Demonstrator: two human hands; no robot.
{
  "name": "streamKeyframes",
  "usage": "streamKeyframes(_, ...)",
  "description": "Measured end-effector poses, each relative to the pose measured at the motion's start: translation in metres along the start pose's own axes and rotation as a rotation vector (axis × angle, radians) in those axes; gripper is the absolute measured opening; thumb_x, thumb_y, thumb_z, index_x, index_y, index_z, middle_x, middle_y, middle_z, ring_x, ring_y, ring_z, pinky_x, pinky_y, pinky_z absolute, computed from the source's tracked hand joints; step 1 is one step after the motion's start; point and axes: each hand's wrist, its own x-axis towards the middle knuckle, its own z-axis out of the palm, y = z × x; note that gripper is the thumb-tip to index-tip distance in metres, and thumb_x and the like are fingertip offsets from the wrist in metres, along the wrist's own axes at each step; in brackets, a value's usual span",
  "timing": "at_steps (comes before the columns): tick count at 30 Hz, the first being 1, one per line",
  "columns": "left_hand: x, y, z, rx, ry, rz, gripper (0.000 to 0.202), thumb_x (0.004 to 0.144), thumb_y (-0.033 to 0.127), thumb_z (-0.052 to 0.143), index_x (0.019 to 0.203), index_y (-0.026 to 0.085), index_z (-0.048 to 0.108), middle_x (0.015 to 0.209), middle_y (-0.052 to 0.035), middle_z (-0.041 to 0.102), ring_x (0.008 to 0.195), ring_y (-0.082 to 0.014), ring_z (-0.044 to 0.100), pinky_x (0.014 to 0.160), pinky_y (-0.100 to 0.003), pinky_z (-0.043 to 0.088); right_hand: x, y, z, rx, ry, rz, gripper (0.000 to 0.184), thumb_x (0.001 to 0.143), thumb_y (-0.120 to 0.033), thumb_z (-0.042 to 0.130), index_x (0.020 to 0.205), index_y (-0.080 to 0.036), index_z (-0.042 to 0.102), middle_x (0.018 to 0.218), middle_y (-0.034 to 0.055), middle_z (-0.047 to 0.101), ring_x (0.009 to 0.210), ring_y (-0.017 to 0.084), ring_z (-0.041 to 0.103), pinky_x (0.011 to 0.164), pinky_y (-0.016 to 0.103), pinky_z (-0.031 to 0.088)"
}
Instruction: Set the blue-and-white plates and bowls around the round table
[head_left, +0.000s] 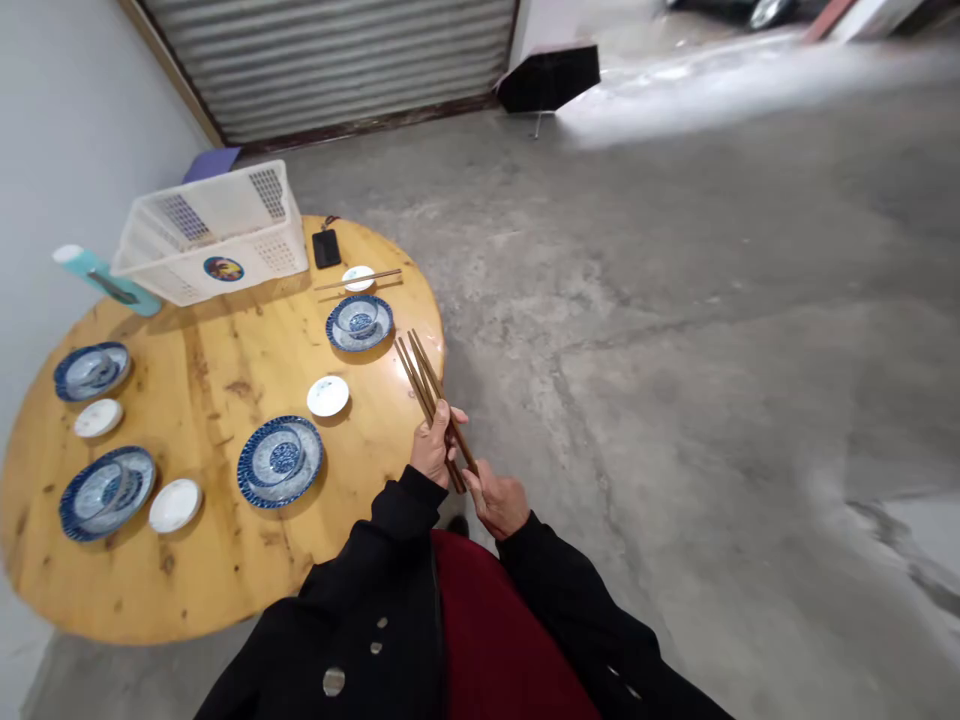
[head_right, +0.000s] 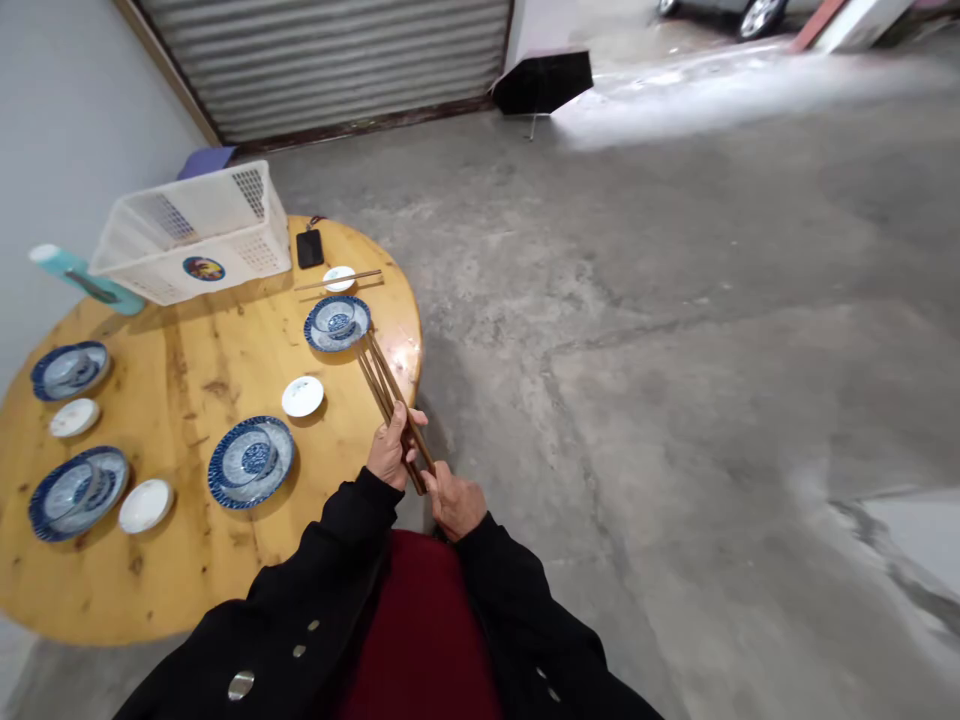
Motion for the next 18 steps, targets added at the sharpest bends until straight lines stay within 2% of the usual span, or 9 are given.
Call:
streamKeyframes(3, 0.002, -0.014, 0.025, 0.051, -0.035, 0.065, 0.063, 0.067, 0.076, 0.072, 0.067, 0.013, 0.063, 0.075, -0.0025, 0.065, 0.048, -0.0030, 0.039, 0.040, -0.018, 0.028, -0.005, 0.021, -0.012, -0.035, -0.015, -0.016, 0.052, 0.104, -0.042, 0.022, 0.088, -0.015, 0.064, 0.057, 0.0066, 0.063, 0.044, 0.017, 0.054, 0.048, 0.028, 0.021)
streamKeyframes(7, 0.010, -0.029, 0.048, 0.109, -0.054, 0.096, 0.062, 0.072, 0.076, 0.068, 0.066, 0.014, 0.063, 0.072, -0.0036, 0.066, 0.052, -0.0054, 0.044, 0.045, -0.018, 0.031, -0.006, 0.040, -0.021, -0.021, -0.003, -0.013, 0.056, 0.104, -0.044, 0.019, 0.088, -0.016, 0.064, 0.058, 0.0072, 0.062, 0.045, 0.017, 0.054, 0.048, 0.029, 0.023)
streamKeyframes(9, 0.015, -0.034, 0.057, 0.089, -0.062, 0.084, 0.062, 0.072, 0.075, 0.068, 0.065, 0.014, 0.062, 0.070, -0.0049, 0.067, 0.057, -0.0071, 0.050, 0.050, -0.018, 0.037, -0.005, 0.051, -0.024, 0.002, 0.004, 0.003, 0.058, 0.104, -0.045, 0.018, 0.087, -0.016, 0.064, 0.057, 0.0069, 0.062, 0.044, 0.017, 0.054, 0.048, 0.028, 0.024)
streamKeyframes(11, 0.021, -0.040, 0.066, 0.009, -0.090, 0.014, 0.062, 0.069, 0.076, 0.071, 0.065, 0.015, 0.059, 0.067, -0.0049, 0.067, 0.059, -0.0092, 0.056, 0.056, -0.020, 0.043, -0.002, 0.063, -0.029, 0.029, -0.004, 0.021, 0.059, 0.104, -0.047, 0.017, 0.087, -0.016, 0.065, 0.056, 0.0061, 0.060, 0.044, 0.017, 0.053, 0.048, 0.028, 0.026)
streamKeyframes(13, 0.031, -0.045, 0.077, -0.072, -0.115, -0.098, 0.064, 0.064, 0.078, 0.073, 0.069, 0.015, 0.057, 0.063, -0.0034, 0.065, 0.055, -0.0107, 0.058, 0.055, -0.023, 0.047, 0.004, 0.077, -0.037, 0.055, -0.020, 0.025, 0.059, 0.103, -0.050, 0.019, 0.089, -0.017, 0.066, 0.059, 0.0067, 0.061, 0.048, 0.018, 0.056, 0.048, 0.027, 0.029)
streamKeyframes(15, 0.045, -0.049, 0.089, -0.109, -0.115, -0.186, 0.067, 0.061, 0.079, 0.074, 0.072, 0.016, 0.056, 0.059, -0.0002, 0.061, 0.047, -0.0103, 0.055, 0.050, -0.024, 0.046, 0.016, 0.090, -0.046, 0.084, -0.022, 0.046, 0.060, 0.102, -0.054, 0.021, 0.089, -0.018, 0.066, 0.067, 0.0092, 0.065, 0.055, 0.019, 0.060, 0.050, 0.028, 0.034)
streamKeyframes(18, 0.075, -0.048, 0.111, -0.146, -0.110, -0.221, 0.067, 0.060, 0.080, 0.074, 0.073, 0.017, 0.053, 0.051, 0.0058, 0.051, 0.039, -0.0065, 0.045, 0.043, -0.021, 0.041, 0.044, 0.107, -0.057, 0.254, -0.069, 0.147, 0.062, 0.100, -0.061, 0.022, 0.087, -0.019, 0.065, 0.074, 0.0106, 0.068, 0.063, 0.022, 0.064, 0.055, 0.030, 0.044)
